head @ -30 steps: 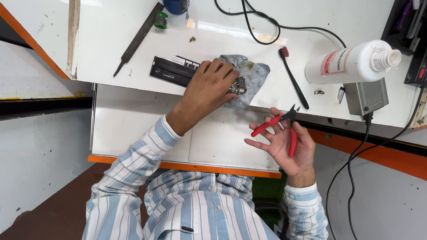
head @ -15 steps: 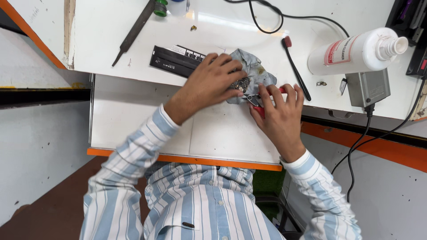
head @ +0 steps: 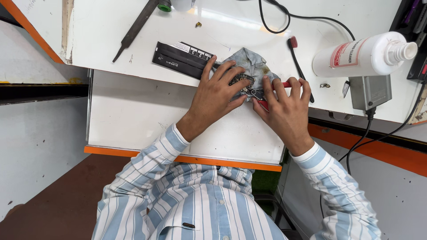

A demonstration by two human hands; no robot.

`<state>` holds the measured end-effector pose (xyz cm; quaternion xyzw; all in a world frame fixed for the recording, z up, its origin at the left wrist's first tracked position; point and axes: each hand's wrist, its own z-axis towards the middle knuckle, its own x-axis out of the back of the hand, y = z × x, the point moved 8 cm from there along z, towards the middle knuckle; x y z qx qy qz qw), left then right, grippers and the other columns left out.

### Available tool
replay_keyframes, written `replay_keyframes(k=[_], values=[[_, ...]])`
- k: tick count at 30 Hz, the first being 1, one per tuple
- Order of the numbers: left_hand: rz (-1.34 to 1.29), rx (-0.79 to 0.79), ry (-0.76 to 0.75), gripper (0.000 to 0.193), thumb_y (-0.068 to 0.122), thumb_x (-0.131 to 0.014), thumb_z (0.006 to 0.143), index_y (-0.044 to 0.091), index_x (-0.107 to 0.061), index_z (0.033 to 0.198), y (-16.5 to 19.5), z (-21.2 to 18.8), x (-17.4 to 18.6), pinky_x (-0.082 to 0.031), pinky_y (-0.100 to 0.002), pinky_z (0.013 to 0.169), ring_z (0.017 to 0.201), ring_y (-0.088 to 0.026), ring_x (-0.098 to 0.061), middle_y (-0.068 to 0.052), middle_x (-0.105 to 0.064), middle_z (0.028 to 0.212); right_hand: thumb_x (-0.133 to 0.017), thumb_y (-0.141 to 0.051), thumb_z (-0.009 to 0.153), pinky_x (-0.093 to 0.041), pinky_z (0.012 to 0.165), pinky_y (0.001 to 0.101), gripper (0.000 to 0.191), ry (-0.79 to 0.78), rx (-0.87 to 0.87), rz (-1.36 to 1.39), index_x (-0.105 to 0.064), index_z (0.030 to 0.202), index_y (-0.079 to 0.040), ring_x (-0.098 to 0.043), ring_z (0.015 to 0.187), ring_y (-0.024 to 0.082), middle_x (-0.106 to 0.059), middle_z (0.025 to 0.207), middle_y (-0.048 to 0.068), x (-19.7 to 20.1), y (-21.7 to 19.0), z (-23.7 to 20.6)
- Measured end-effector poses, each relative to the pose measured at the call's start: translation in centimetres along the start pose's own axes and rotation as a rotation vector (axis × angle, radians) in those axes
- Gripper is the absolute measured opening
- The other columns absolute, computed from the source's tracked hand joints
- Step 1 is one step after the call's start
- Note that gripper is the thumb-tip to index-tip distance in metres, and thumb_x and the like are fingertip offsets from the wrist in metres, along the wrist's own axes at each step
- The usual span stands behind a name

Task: The person uses a toothbrush to clean a small circuit board placed on a cloth. They then use red-handled pliers to trim or adjust components on the board, repeatedly repositioning the board and tools throughout the process.

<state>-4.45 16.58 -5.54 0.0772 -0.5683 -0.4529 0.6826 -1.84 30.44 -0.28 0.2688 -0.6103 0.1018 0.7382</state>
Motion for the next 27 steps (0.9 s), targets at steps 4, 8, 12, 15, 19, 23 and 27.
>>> replay_keyframes(k=[4,8,12,15,19,23,27], values=[[-0.011,0.044,-0.003,0.035,0.036,-0.081,0.087,0.019,-0.075,0.117,-0.5,-0.2,-0.5,-0.017,-0.061,0.125,0.141,-0.026,-0.044,-0.006,-0.062,0.135,-0.075,-0.052,0.098,-0.037,0.104,0.0533,0.058,0.006,0.102,-0.116,-0.073,0.133,-0.007,-0.054,0.111,0.032,-0.066,0.117,0.008,0.1,-0.3,0.4],[-0.039,0.073,0.007,0.034,0.037,-0.081,0.087,0.018,-0.075,0.114,-0.9,-0.1,-0.9,-0.015,-0.062,0.125,0.141,-0.027,-0.043,-0.006,-0.063,0.135,-0.074,-0.056,0.097,-0.038,0.098,0.0524,0.059,-0.006,0.165,-0.166,-0.074,0.131,-0.007,-0.053,0.104,0.029,-0.064,0.111,0.006,-0.2,-0.5,1.0],[-0.037,0.080,0.025,0.034,0.037,-0.079,0.089,0.018,-0.076,0.116,-1.0,-0.3,-0.9,-0.013,-0.061,0.125,0.142,-0.027,-0.042,-0.006,-0.063,0.137,-0.074,-0.058,0.096,-0.038,0.093,0.0510,0.064,-0.050,0.165,-0.159,-0.073,0.131,-0.006,-0.053,0.100,0.029,-0.064,0.108,0.007,-0.4,-0.6,1.1],[-0.044,0.084,0.024,0.032,0.037,-0.078,0.091,0.018,-0.076,0.117,-1.1,-0.4,-0.8,-0.013,-0.060,0.126,0.142,-0.027,-0.042,-0.006,-0.062,0.138,-0.076,-0.059,0.091,-0.039,0.091,0.0518,0.068,-0.107,0.092,-0.035,-0.072,0.132,-0.004,-0.054,0.099,0.030,-0.064,0.105,0.008,-0.7,-0.3,1.1],[-0.053,0.094,0.028,0.030,0.036,-0.078,0.091,0.019,-0.076,0.115,-1.1,-0.4,-0.7,-0.013,-0.060,0.126,0.142,-0.027,-0.042,-0.006,-0.063,0.137,-0.077,-0.060,0.087,-0.038,0.089,0.0506,0.074,-0.125,0.036,0.001,-0.071,0.135,-0.004,-0.055,0.102,0.033,-0.064,0.105,0.010,-0.8,-0.2,1.0],[-0.054,0.106,0.028,0.030,0.036,-0.077,0.091,0.018,-0.076,0.116,-0.9,-0.6,-0.7,-0.014,-0.059,0.127,0.143,-0.026,-0.042,-0.005,-0.063,0.138,-0.078,-0.059,0.087,-0.038,0.092,0.0515,0.075,-0.128,0.070,0.034,-0.069,0.137,-0.004,-0.054,0.103,0.032,-0.065,0.108,0.010,-0.6,-0.4,0.8],[-0.060,0.109,0.035,0.030,0.037,-0.077,0.091,0.019,-0.077,0.115,-0.9,-0.6,-0.8,-0.014,-0.060,0.126,0.143,-0.026,-0.042,-0.005,-0.063,0.138,-0.078,-0.058,0.083,-0.039,0.090,0.0530,0.078,-0.162,0.077,0.063,-0.068,0.137,-0.003,-0.054,0.102,0.034,-0.064,0.107,0.012,-0.7,-0.4,0.9]])
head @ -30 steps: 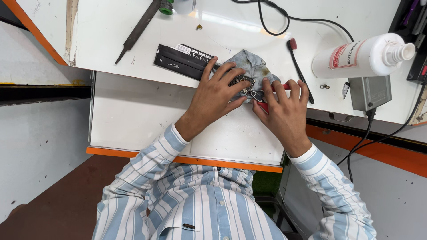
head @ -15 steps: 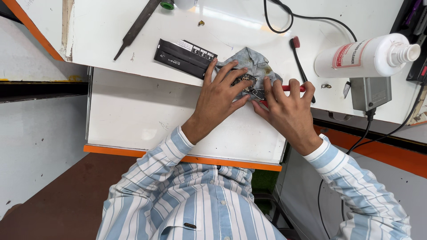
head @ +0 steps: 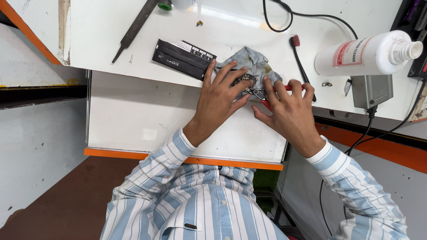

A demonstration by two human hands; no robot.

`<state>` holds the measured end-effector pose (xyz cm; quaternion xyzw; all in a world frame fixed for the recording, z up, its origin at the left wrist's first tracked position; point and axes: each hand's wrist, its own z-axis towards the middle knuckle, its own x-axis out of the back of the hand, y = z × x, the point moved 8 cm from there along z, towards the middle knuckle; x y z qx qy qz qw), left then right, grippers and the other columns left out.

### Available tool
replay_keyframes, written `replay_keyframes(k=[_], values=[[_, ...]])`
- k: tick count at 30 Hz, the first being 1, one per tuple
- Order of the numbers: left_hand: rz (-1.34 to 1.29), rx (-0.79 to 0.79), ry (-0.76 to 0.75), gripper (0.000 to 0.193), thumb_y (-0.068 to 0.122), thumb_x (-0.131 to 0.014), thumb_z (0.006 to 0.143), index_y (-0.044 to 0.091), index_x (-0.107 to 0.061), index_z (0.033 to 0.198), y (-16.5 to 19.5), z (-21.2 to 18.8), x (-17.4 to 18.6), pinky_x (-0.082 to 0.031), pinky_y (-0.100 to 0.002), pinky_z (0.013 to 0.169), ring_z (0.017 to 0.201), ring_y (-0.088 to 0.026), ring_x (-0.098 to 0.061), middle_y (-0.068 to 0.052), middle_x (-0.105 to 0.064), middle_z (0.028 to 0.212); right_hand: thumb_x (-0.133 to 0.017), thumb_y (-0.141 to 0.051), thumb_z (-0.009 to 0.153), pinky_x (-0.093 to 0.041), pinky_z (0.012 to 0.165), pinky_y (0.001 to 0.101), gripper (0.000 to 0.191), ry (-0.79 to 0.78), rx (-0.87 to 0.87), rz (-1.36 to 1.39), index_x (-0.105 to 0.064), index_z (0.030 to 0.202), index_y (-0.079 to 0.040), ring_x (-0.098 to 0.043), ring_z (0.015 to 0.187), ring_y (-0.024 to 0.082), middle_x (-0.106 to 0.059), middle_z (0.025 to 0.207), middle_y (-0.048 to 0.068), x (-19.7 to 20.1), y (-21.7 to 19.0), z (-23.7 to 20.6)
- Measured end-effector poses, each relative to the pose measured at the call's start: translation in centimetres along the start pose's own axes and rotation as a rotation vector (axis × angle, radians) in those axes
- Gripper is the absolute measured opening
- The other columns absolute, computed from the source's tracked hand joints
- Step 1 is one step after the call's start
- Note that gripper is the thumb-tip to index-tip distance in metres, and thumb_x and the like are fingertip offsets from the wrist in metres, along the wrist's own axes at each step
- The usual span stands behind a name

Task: The person uses a toothbrush to clean a small circuit board placed on a cloth. They then use red-handled pliers to trim or adjust components on the board, repeatedly repositioning the board and tools throughout the process.

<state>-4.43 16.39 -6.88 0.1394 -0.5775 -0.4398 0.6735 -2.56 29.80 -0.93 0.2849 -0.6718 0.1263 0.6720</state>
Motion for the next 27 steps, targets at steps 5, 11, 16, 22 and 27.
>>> replay_keyframes(k=[5,11,16,22,27], values=[[0.005,-0.004,-0.001,0.029,0.036,-0.077,0.092,0.018,-0.077,0.115,-0.3,0.3,0.0,-0.013,-0.060,0.126,0.143,-0.027,-0.041,-0.006,-0.063,0.138,-0.073,-0.062,0.086,-0.041,0.088,0.0539,0.080,-0.034,0.027,-0.181,-0.067,0.138,-0.001,-0.053,0.100,0.033,-0.059,0.105,0.009,-0.3,-0.7,0.5],[0.007,-0.002,0.004,0.029,0.036,-0.077,0.092,0.018,-0.077,0.115,-0.5,0.1,-0.3,-0.014,-0.060,0.127,0.143,-0.027,-0.042,-0.006,-0.063,0.138,-0.068,-0.059,0.092,-0.044,0.085,0.0539,0.073,-0.027,0.049,-0.316,-0.068,0.137,-0.001,-0.056,0.095,0.032,-0.058,0.105,0.009,-0.5,-1.5,0.6],[-0.004,-0.001,0.013,0.030,0.036,-0.077,0.092,0.019,-0.076,0.117,-0.9,0.2,-0.9,-0.015,-0.059,0.127,0.143,-0.026,-0.043,-0.005,-0.063,0.138,-0.070,-0.055,0.092,-0.046,0.082,0.0553,0.069,-0.040,0.063,-0.373,-0.067,0.135,-0.002,-0.058,0.091,0.031,-0.058,0.103,0.008,-0.9,-1.5,1.0],[-0.012,0.003,0.008,0.031,0.036,-0.077,0.092,0.019,-0.076,0.118,-1.1,0.1,-0.4,-0.015,-0.058,0.127,0.141,-0.025,-0.045,-0.005,-0.063,0.137,-0.076,-0.056,0.085,-0.045,0.071,0.0450,0.075,-0.097,0.072,-0.275,-0.066,0.134,0.000,-0.057,0.085,0.025,-0.059,0.095,0.007,-0.7,-1.4,1.3],[-0.012,-0.007,0.017,0.031,0.035,-0.076,0.093,0.018,-0.076,0.119,-1.1,0.1,0.3,-0.018,-0.055,0.128,0.142,-0.024,-0.045,-0.004,-0.063,0.139,-0.081,-0.052,0.078,-0.041,0.067,0.0369,0.076,-0.075,0.060,-0.228,-0.067,0.133,-0.003,-0.054,0.081,0.021,-0.058,0.086,0.004,-0.1,-1.5,1.6]])
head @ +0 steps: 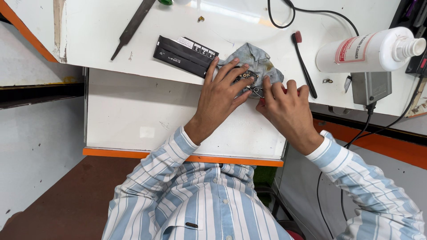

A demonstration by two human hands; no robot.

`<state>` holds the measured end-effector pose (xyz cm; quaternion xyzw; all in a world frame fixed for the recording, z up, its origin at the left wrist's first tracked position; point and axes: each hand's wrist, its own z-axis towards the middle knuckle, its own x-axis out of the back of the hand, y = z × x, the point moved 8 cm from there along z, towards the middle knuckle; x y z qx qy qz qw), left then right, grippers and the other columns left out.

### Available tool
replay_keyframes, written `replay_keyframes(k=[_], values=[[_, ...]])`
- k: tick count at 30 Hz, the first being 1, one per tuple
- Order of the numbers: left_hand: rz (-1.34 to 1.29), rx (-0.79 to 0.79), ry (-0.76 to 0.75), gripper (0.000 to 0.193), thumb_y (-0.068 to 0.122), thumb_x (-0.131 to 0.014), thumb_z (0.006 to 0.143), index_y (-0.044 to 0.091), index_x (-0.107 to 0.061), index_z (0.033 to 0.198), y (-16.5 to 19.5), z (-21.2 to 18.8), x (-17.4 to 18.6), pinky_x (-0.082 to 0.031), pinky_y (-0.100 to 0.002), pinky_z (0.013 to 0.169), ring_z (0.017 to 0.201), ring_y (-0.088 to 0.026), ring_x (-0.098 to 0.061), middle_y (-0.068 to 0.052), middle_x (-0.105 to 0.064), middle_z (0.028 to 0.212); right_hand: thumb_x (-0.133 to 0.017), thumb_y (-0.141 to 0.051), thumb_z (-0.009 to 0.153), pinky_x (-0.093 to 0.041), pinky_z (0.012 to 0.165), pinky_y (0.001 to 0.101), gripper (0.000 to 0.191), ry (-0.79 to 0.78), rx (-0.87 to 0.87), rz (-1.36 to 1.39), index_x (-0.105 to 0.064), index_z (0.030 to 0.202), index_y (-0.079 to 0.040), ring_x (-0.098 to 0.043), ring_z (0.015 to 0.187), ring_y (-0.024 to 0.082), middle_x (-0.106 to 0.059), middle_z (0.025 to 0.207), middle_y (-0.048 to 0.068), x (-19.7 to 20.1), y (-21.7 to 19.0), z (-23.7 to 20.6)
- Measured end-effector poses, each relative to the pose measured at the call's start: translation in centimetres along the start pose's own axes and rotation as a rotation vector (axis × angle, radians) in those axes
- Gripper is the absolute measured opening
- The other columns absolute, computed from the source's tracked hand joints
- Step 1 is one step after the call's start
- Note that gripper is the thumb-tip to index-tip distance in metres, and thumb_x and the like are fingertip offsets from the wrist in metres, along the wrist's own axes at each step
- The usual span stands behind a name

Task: The person uses a toothbrush to clean a small circuit board placed on a cloth. They then use red-handled pliers to trim or adjust components on the board, repeatedly repositioning the board and tools throughout the process.

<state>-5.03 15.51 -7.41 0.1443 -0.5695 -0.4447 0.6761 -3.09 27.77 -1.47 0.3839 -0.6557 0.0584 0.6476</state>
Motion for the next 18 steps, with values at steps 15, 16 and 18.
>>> replay_keyframes(k=[15,16,18], values=[[0.041,-0.031,-0.036,0.031,0.031,-0.076,0.094,0.020,-0.075,0.123,0.3,0.7,0.9,-0.020,-0.057,0.126,0.139,-0.024,-0.047,-0.004,-0.063,0.138,-0.081,-0.019,0.085,-0.045,0.104,0.0463,0.044,0.167,-0.288,0.556,-0.072,0.125,-0.003,-0.058,0.115,0.031,-0.065,0.115,0.012,0.5,3.9,-1.0],[0.054,-0.044,-0.034,0.032,0.030,-0.076,0.093,0.021,-0.075,0.124,0.5,0.8,0.9,-0.020,-0.058,0.126,0.139,-0.024,-0.048,-0.004,-0.063,0.138,-0.081,-0.018,0.084,-0.046,0.102,0.0459,0.044,0.181,-0.294,0.584,-0.072,0.125,-0.003,-0.058,0.114,0.032,-0.065,0.116,0.013,0.3,4.1,-1.2],[0.073,-0.063,-0.021,0.026,0.028,-0.076,0.092,0.023,-0.075,0.118,1.2,1.0,0.8,-0.020,-0.058,0.126,0.139,-0.026,-0.047,-0.005,-0.063,0.140,-0.081,-0.016,0.083,-0.047,0.099,0.0451,0.044,0.214,-0.305,0.644,-0.073,0.124,-0.004,-0.058,0.112,0.032,-0.065,0.116,0.014,-0.2,4.3,-1.2]])
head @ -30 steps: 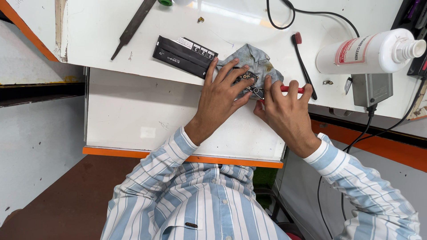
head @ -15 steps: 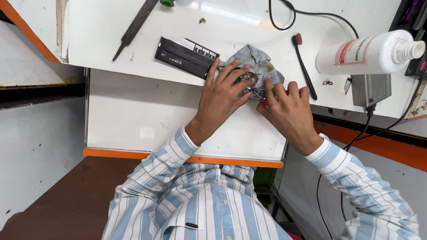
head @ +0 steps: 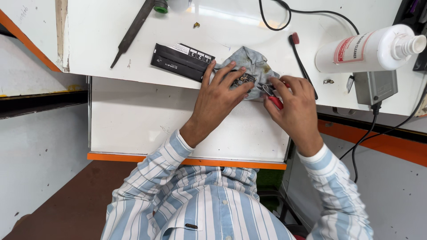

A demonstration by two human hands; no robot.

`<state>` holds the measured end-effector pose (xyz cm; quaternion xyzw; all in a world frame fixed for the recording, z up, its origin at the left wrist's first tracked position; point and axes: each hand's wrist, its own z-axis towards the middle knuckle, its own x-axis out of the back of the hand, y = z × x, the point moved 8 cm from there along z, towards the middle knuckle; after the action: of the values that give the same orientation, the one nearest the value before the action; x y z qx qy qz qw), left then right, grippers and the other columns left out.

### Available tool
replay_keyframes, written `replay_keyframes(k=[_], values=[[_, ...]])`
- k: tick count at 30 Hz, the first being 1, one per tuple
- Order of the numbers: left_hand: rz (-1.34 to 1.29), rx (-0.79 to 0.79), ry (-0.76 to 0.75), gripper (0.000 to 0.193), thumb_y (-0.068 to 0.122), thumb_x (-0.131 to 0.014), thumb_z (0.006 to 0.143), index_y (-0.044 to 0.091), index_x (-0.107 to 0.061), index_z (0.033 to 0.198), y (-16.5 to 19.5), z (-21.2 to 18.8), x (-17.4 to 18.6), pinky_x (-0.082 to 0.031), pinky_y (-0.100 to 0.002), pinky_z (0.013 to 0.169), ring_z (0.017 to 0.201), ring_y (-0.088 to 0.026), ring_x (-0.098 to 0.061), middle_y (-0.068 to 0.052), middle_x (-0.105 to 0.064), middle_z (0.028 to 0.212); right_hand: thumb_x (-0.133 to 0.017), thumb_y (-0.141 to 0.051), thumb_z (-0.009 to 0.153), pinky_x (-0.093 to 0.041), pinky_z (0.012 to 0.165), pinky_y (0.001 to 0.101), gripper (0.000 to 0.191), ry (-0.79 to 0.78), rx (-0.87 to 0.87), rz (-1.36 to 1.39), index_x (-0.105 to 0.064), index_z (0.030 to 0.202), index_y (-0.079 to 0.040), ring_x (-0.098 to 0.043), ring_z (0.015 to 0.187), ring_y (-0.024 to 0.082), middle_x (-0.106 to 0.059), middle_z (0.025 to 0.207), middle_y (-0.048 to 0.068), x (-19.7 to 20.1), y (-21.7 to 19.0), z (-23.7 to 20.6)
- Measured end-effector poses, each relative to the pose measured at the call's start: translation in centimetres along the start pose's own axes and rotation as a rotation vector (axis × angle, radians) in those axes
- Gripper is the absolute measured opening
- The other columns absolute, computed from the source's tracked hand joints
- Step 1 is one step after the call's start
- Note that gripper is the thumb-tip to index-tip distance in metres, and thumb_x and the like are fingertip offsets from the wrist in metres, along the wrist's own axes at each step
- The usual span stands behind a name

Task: The person uses a toothbrush to clean a small circuit board placed on a cloth. They then use red-handled pliers to trim or adjust components on the board, repeatedly repositioning the board and tools throughout the process.

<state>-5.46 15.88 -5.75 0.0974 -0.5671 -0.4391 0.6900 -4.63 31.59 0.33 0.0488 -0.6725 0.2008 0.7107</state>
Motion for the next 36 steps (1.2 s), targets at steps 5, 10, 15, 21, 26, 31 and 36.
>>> replay_keyframes(k=[5,10,15,21,26,31,36], values=[[0.007,0.032,-0.018,0.019,0.026,-0.077,0.089,0.024,-0.075,0.107,0.9,0.2,-0.7,-0.020,-0.059,0.125,0.141,-0.029,-0.047,-0.004,-0.063,0.139,-0.082,-0.016,0.094,-0.049,0.098,0.0411,0.036,0.114,-0.131,0.224,-0.071,0.126,-0.005,-0.056,0.114,0.030,-0.059,0.123,0.014,-0.9,1.2,0.1],[0.063,0.069,-0.046,0.015,0.028,-0.076,0.090,0.025,-0.075,0.104,1.4,0.6,-1.8,-0.019,-0.060,0.126,0.142,-0.029,-0.046,-0.003,-0.063,0.139,-0.087,-0.022,0.089,-0.045,0.099,0.0428,0.043,0.138,-0.203,0.286,-0.070,0.125,-0.006,-0.051,0.114,0.031,-0.056,0.123,0.014,-1.9,1.9,0.8],[0.088,0.085,-0.081,0.017,0.025,-0.076,0.087,0.024,-0.075,0.104,2.3,1.3,-1.6,-0.019,-0.061,0.124,0.139,-0.029,-0.047,-0.003,-0.062,0.134,-0.091,-0.025,0.084,-0.038,0.103,0.0468,0.051,0.100,-0.248,0.255,-0.069,0.127,-0.009,-0.046,0.115,0.032,-0.052,0.125,0.014,-2.4,2.4,0.9],[0.146,0.034,-0.175,0.021,0.022,-0.080,0.081,0.020,-0.073,0.100,3.6,3.3,-0.9,-0.020,-0.061,0.123,0.131,-0.030,-0.050,-0.004,-0.061,0.125,-0.090,-0.018,0.079,-0.037,0.106,0.0469,0.056,0.101,-0.241,0.212,-0.068,0.130,-0.010,-0.047,0.119,0.032,-0.053,0.129,0.013,-2.2,2.5,0.5],[0.161,0.003,-0.261,0.028,0.025,-0.082,0.078,0.021,-0.072,0.104,3.6,4.0,-1.3,-0.021,-0.058,0.125,0.126,-0.029,-0.053,-0.001,-0.063,0.118,-0.091,-0.019,0.079,-0.035,0.107,0.0471,0.056,0.095,-0.255,0.211,-0.068,0.129,-0.010,-0.046,0.119,0.032,-0.053,0.127,0.012,-2.5,3.1,0.2],[0.040,-0.080,-0.190,0.053,0.025,-0.082,0.078,0.016,-0.067,0.128,3.0,3.4,0.5,-0.017,-0.060,0.125,0.129,-0.025,-0.053,0.002,-0.069,0.122,-0.092,-0.024,0.086,-0.038,0.107,0.0472,0.057,0.173,-0.150,0.207,-0.064,0.132,-0.006,-0.047,0.120,0.033,-0.055,0.126,0.013,-0.8,3.4,-0.8],[0.041,-0.079,-0.156,0.050,0.033,-0.082,0.087,0.011,-0.062,0.128,2.9,3.3,0.4,-0.015,-0.061,0.122,0.133,-0.027,-0.051,-0.006,-0.069,0.118,-0.090,-0.023,0.082,-0.041,0.107,0.0487,0.057,0.119,-0.009,0.103,-0.066,0.131,-0.006,-0.050,0.121,0.033,-0.059,0.125,0.011,0.9,3.5,-1.9]])
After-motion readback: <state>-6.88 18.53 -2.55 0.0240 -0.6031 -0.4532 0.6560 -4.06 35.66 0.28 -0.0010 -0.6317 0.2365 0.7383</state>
